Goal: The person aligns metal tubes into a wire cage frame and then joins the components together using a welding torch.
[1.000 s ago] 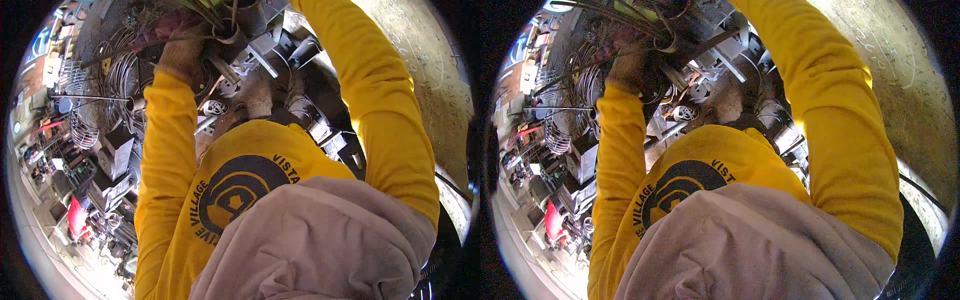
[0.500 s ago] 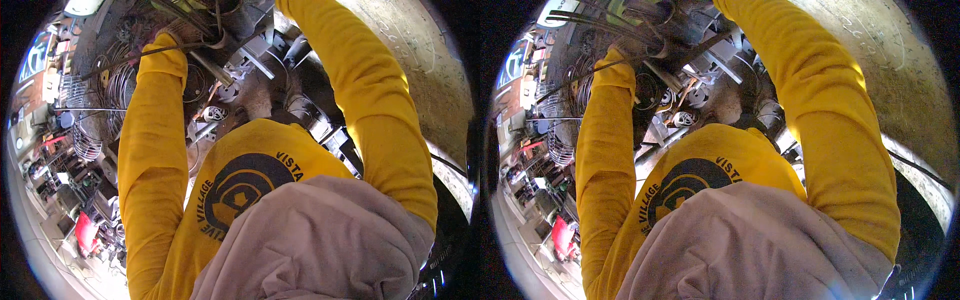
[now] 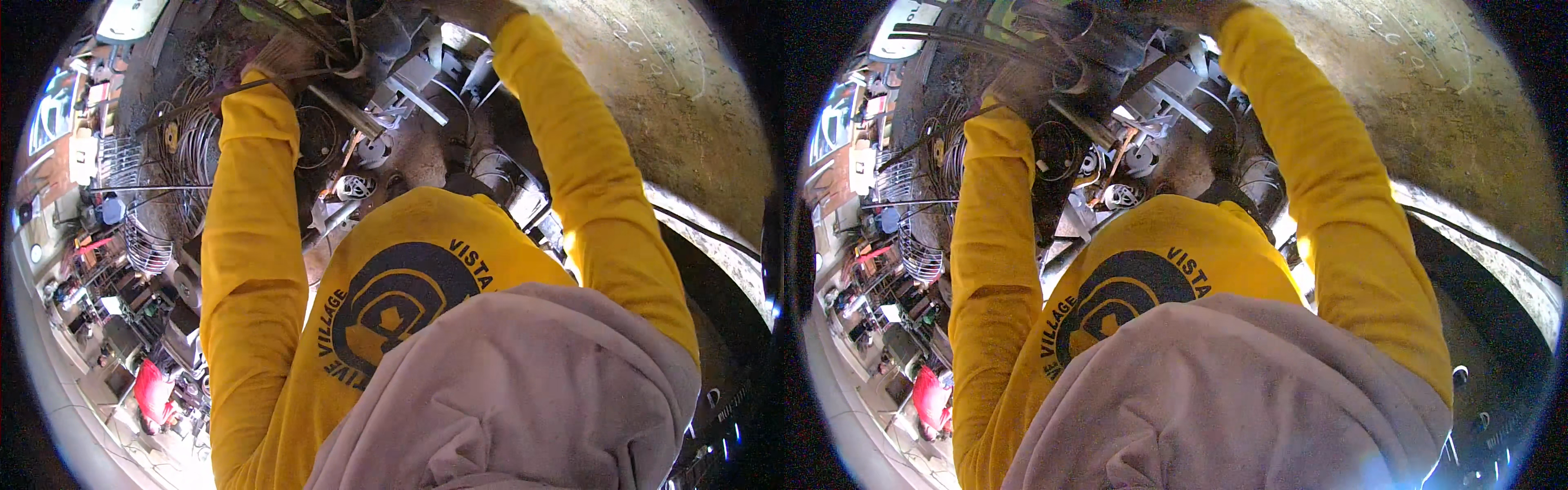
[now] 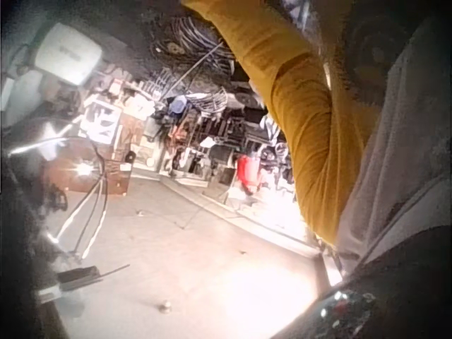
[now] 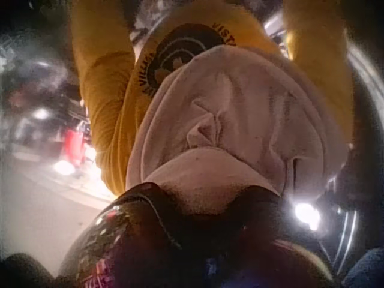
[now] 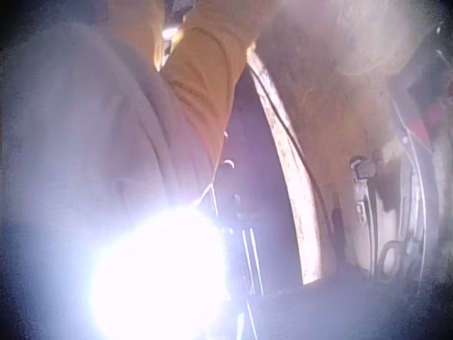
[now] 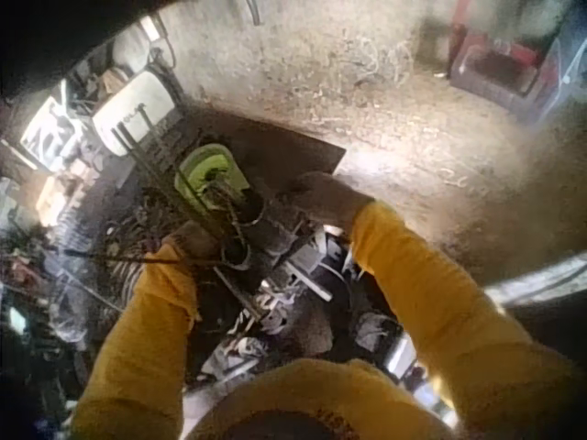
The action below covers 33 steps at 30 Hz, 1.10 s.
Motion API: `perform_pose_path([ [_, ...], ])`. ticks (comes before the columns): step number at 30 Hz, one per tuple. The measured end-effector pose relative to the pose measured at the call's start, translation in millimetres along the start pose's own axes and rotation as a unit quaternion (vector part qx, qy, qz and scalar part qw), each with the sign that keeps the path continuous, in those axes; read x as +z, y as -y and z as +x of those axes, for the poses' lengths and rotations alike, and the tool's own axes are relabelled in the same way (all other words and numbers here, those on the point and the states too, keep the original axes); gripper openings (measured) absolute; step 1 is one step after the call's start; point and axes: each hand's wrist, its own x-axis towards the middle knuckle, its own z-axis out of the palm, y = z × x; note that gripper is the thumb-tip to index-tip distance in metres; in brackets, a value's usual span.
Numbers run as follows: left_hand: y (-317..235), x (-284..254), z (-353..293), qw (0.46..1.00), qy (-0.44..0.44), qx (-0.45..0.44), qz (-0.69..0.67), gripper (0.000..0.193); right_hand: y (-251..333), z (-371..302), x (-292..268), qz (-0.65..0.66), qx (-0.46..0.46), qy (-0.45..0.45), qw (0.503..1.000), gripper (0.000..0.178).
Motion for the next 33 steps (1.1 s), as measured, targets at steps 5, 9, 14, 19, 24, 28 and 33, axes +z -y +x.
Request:
perform_pose_path([
  [5, 9.7, 5.7, -40.9, 0.998, -0.063, 0.004, 0.019, 0.030, 43.8, -89.1, 5.4, 0.275, 0.255, -0.189, 0.907, 0.033],
  [9, -87.9, -71.0, -57.1, 0.981, -0.082, -0.138, -0.112, 0.021, 48.9, -145.6, 88.6, 0.411, 0.195, -0.329, 0.828, 0.023],
  [14, -152.1, -79.7, -72.2, 0.993, 0.030, 0.114, -0.012, 0.016, 76.1, -141.7, 125.3, 0.557, 0.264, -0.310, 0.724, 0.022],
  [19, -168.7, -37.5, -67.7, 0.980, -0.042, 0.007, -0.194, 0.013, 84.8, -141.6, 129.8, 0.550, 0.257, -0.292, 0.739, 0.021],
  [24, -178.1, -22.9, -66.6, 0.985, -0.123, 0.087, -0.089, 0.015, 103.0, -133.8, 141.1, 0.641, 0.277, -0.340, 0.630, 0.018],
  [28, -186.1, -37.3, -65.1, 0.943, 0.004, -0.167, -0.288, 0.035, 107.0, -133.9, 137.0, 0.696, 0.264, -0.339, 0.575, 0.018],
  [33, -180.1, -15.3, -62.5, 0.934, -0.037, -0.141, -0.325, 0.023, 114.3, -135.2, 138.7, 0.678, 0.278, -0.334, 0.593, 0.017],
])
